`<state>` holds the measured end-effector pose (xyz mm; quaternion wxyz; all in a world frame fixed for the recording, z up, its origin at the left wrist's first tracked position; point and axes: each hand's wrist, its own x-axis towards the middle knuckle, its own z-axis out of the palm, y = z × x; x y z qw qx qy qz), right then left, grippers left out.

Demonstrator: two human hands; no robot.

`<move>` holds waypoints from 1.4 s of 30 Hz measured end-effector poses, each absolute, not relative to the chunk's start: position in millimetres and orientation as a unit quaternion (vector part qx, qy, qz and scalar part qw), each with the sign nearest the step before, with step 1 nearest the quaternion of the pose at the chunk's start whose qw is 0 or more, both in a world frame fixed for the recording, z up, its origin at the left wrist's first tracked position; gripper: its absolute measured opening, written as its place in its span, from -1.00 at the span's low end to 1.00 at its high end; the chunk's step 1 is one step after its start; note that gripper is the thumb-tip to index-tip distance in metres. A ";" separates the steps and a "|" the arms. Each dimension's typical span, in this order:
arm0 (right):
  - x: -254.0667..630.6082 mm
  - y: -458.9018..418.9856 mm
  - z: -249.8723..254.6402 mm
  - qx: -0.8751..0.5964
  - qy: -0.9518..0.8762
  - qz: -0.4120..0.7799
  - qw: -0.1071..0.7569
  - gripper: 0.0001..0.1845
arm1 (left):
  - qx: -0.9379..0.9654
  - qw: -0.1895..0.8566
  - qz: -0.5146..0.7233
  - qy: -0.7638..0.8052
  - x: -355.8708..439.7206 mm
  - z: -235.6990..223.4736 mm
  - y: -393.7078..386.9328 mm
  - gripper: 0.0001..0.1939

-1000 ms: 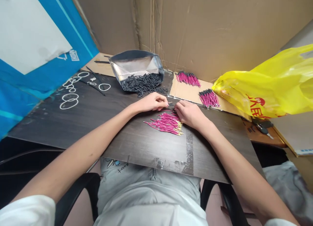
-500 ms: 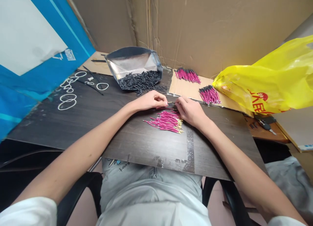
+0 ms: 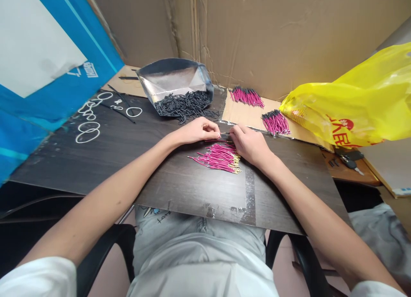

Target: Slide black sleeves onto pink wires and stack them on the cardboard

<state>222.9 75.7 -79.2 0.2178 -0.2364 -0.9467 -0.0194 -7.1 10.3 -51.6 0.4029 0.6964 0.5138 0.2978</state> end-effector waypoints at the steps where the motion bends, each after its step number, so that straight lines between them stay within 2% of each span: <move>1: 222.8 75.5 -79.4 -0.235 -0.946 -0.023 0.221 -0.75 | 0.698 0.400 0.298 0.515 -6.9 -51.9 10.5 -0.74; 8: 220.7 71.0 -79.5 -0.245 -0.940 0.001 0.236 -0.75 | 0.703 0.388 0.294 0.519 -6.1 -55.4 11.3 -0.73; 17: 217.1 68.0 -86.4 -0.259 -0.927 0.118 0.244 -0.77 | 0.707 0.378 0.299 0.518 -2.9 -56.2 10.4 -0.71; 26: 219.6 72.1 -87.0 -0.236 -0.878 0.270 0.316 -0.78 | 0.682 0.411 0.328 0.509 -5.7 -56.2 12.6 -0.69; 42: 221.2 72.9 -87.2 -0.219 -0.865 0.320 0.320 -0.76 | 0.655 0.454 0.369 0.477 1.3 -54.6 8.8 -0.69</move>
